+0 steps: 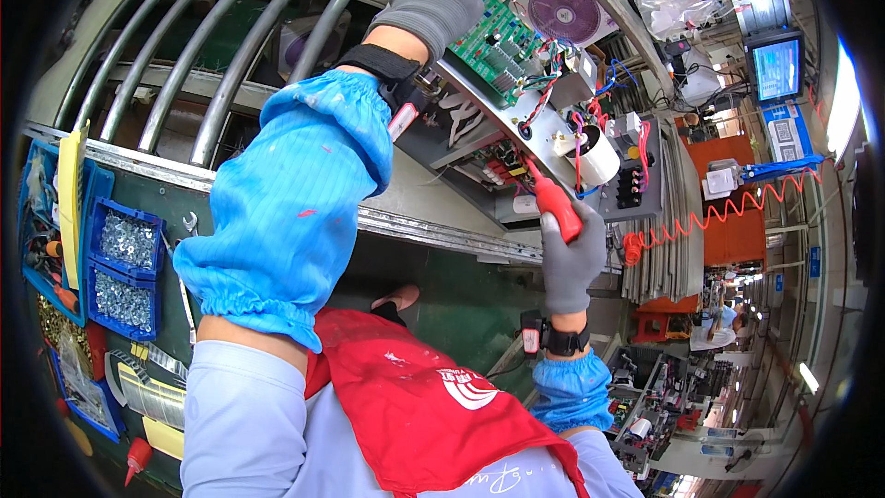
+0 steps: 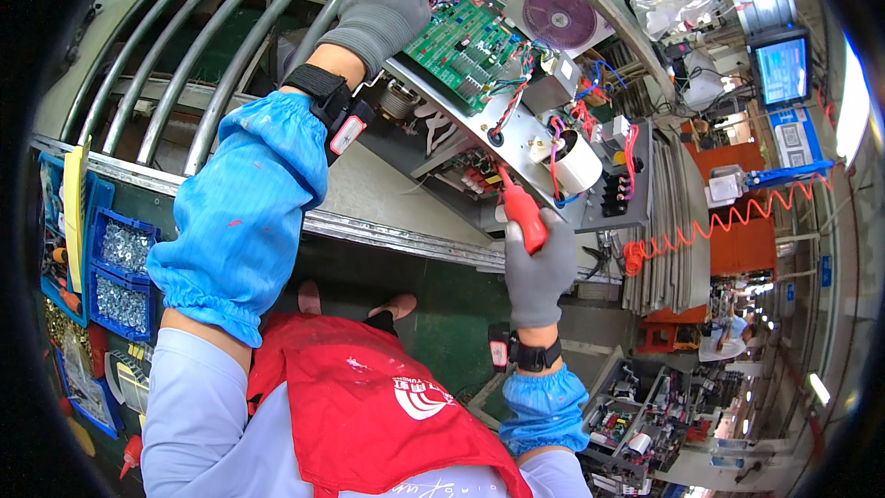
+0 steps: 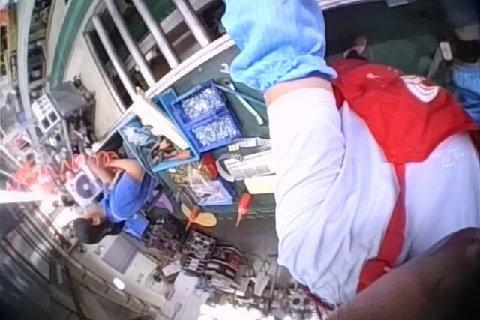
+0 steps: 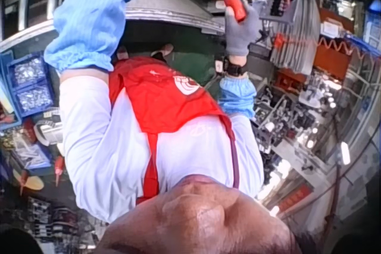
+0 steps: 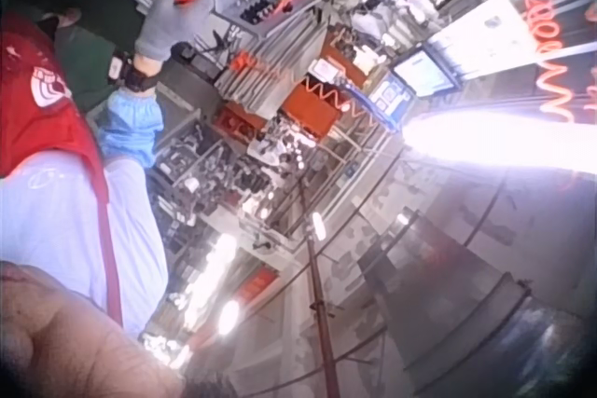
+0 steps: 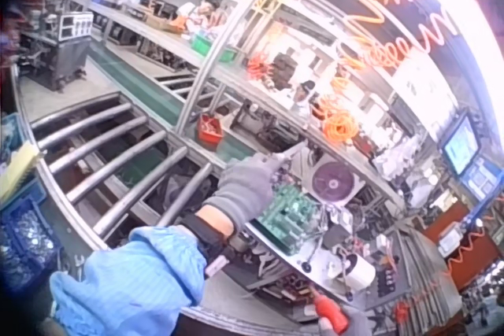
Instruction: Assembling and wiring an electronic inverter unit on a factory production line.
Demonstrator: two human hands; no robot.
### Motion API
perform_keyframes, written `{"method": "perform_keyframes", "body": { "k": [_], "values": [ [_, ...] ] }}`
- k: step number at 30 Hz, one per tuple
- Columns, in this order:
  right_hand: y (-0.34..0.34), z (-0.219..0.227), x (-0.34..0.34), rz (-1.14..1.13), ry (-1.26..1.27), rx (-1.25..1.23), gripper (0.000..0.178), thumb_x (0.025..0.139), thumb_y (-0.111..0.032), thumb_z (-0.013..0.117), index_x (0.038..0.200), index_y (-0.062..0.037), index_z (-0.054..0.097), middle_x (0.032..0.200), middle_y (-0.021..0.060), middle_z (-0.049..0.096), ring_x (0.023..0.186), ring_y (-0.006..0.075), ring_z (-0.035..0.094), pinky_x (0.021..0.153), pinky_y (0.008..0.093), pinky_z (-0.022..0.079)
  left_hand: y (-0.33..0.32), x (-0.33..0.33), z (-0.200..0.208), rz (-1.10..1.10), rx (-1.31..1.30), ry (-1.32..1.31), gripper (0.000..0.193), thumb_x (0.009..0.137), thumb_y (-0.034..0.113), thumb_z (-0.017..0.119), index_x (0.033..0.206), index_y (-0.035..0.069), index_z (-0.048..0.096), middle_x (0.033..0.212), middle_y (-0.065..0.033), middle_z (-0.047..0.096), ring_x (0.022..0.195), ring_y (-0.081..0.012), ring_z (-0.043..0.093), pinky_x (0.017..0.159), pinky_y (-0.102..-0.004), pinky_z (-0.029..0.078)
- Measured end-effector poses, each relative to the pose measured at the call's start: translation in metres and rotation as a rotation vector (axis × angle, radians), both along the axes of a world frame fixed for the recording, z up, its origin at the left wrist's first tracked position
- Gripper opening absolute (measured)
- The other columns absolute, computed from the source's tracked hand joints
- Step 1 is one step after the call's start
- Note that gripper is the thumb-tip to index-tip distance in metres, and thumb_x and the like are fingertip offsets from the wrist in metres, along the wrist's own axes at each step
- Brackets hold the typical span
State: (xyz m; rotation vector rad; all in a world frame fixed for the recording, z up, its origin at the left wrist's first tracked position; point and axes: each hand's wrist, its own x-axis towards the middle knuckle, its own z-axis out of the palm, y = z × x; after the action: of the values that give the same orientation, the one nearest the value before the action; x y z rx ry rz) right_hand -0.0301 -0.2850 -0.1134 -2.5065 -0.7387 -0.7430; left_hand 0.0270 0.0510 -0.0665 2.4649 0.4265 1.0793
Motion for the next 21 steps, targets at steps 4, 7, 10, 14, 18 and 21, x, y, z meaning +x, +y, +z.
{"method": "perform_keyframes", "body": {
  "k": [4,7,10,14,18,21],
  "values": [
    [0.001,-0.008,-0.022,0.061,-0.046,-0.009,0.040,0.075,-0.017,0.077,0.107,0.0005,0.060,0.096,0.0162,0.065,0.085,0.0311,0.066,0.075,0.0377,0.052,0.005,0.009,-0.003,-0.025,-0.022,-0.013,0.039,0.084,0.018,0.055,0.123,0.017,0.056,0.105,-0.0115,0.064,0.100,-0.0302,0.063,0.084,-0.0463,0.047],
    [0.002,-0.035,-0.019,0.085,0.004,-0.060,0.042,0.073,-0.019,0.077,0.107,-0.0006,0.060,0.095,0.0155,0.064,0.082,0.0316,0.065,0.072,0.0382,0.052,0.009,0.014,-0.008,0.000,-0.007,-0.006,0.043,0.083,0.029,0.060,0.124,0.017,0.055,0.106,-0.0117,0.064,0.102,-0.0305,0.063,0.087,-0.0461,0.047],
    [0.009,-0.052,-0.016,0.116,-0.019,-0.081,0.044,0.072,-0.020,0.078,0.108,-0.0015,0.060,0.093,0.0152,0.062,0.078,0.0325,0.064,0.069,0.0386,0.052,0.011,0.022,-0.016,0.048,0.067,0.015,0.052,0.085,0.016,0.054,0.136,0.027,0.051,0.120,-0.0115,0.061,0.103,-0.0323,0.063,0.092,-0.0426,0.049],
    [0.032,-0.052,-0.018,0.183,-0.001,0.001,0.043,0.071,-0.017,0.077,0.107,-0.0015,0.059,0.092,0.0148,0.062,0.078,0.0329,0.063,0.066,0.0393,0.051,0.020,0.018,-0.020,-0.026,0.101,-0.091,0.051,0.085,0.015,0.052,0.134,0.029,0.052,0.116,-0.0091,0.061,0.096,-0.0313,0.065,0.087,-0.0428,0.052],
    [0.064,-0.055,0.000,0.278,-0.073,0.026,0.044,0.070,-0.016,0.076,0.108,-0.0027,0.057,0.090,0.0149,0.060,0.075,0.0342,0.061,0.063,0.0419,0.050,0.026,0.011,-0.012,-0.065,0.087,0.012,0.051,0.085,0.018,0.053,0.133,0.032,0.051,0.114,-0.0075,0.061,0.095,-0.0320,0.065,0.086,-0.0421,0.053],
    [0.083,-0.063,0.011,0.267,-0.048,-0.046,0.044,0.070,-0.017,0.075,0.108,-0.0053,0.057,0.084,0.0128,0.056,0.073,0.0327,0.059,0.059,0.0417,0.048,0.025,0.009,-0.012,-0.092,0.057,0.026,0.051,0.085,0.018,0.053,0.133,0.034,0.051,0.114,-0.0072,0.061,0.094,-0.0319,0.065,0.086,-0.0419,0.053]
  ]
}}
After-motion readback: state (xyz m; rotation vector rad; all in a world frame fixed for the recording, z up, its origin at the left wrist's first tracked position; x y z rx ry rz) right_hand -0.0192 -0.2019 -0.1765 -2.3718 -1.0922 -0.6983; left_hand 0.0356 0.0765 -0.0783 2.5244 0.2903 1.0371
